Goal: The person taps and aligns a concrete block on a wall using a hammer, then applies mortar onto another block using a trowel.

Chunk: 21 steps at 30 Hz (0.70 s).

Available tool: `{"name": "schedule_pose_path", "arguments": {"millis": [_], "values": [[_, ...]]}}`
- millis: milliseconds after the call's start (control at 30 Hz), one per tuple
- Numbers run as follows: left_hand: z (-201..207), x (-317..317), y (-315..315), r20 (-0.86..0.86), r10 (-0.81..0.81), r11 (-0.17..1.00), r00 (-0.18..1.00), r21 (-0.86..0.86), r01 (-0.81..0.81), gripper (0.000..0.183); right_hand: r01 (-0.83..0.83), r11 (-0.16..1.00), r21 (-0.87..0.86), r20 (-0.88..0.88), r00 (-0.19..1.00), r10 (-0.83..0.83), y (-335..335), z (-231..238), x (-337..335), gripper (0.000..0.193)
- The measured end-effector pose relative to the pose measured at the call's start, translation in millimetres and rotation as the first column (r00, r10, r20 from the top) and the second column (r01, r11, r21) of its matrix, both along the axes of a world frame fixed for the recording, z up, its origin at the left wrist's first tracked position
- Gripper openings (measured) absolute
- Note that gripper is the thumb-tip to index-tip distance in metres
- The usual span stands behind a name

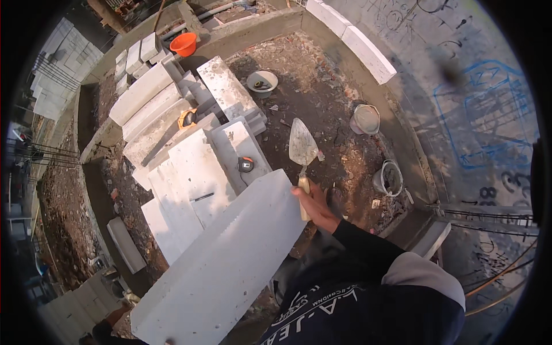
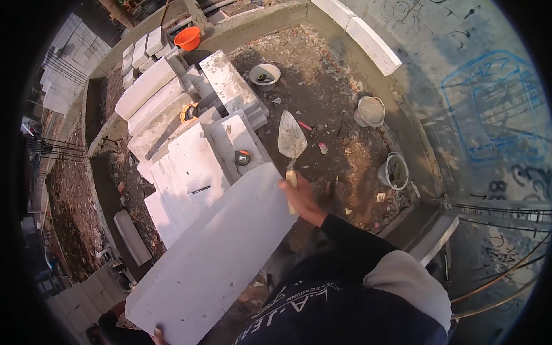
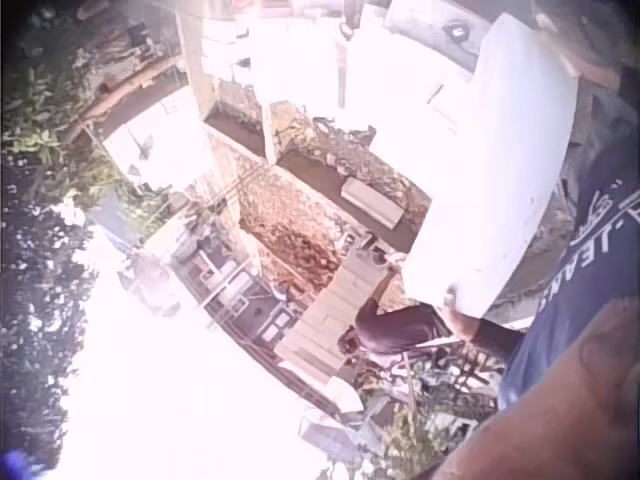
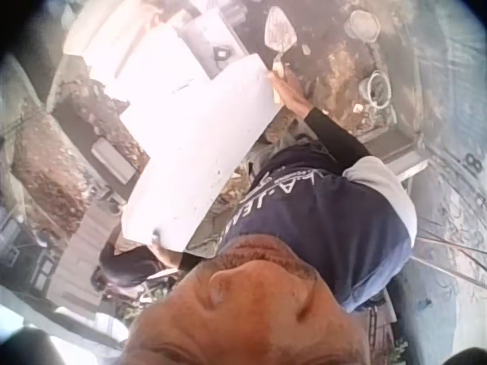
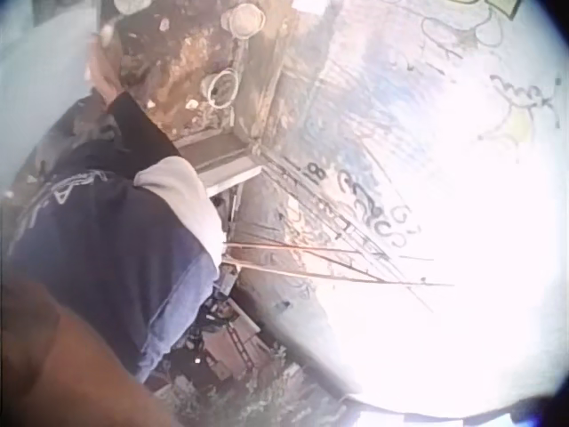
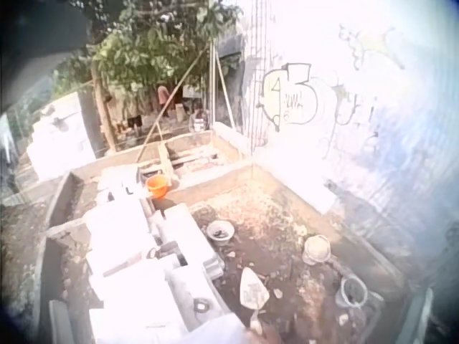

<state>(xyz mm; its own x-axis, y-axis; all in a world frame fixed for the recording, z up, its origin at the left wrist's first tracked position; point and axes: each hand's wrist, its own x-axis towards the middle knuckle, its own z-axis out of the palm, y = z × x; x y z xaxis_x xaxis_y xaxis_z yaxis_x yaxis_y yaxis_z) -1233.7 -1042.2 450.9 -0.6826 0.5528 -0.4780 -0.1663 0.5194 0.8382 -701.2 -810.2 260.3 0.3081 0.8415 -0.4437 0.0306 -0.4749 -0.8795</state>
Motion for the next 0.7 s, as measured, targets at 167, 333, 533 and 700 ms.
{"name": "schedule_pose_path", "arguments": {"millis": [167,333,533,700], "values": [[17.2,199.2,113.7,0.057,-0.366,0.93,0.929,-0.025,0.367,0.062,0.274,0.955,-0.116,-0.045,0.959,-0.281,-55.2,-60.3,172.8,0.031],[17.5,410.1,209.5,0.07,-0.802,0.597,0.594,0.04,0.801,0.072,0.437,0.886,-0.156,0.038,0.899,-0.437,-92.6,-104.0,342.6,0.033],[16.0,584.1,275.3,0.063,-0.82,0.571,0.569,0.017,0.821,0.093,0.668,0.721,-0.184,0.033,0.737,-0.675,-127.1,-127.6,470.0,0.041],[27.0,667.4,332.0,0.041,-0.907,0.418,0.418,-0.014,0.908,0.1,0.703,0.657,-0.272,0.041,0.691,-0.722,-133.5,-130.7,508.8,0.046]]}}
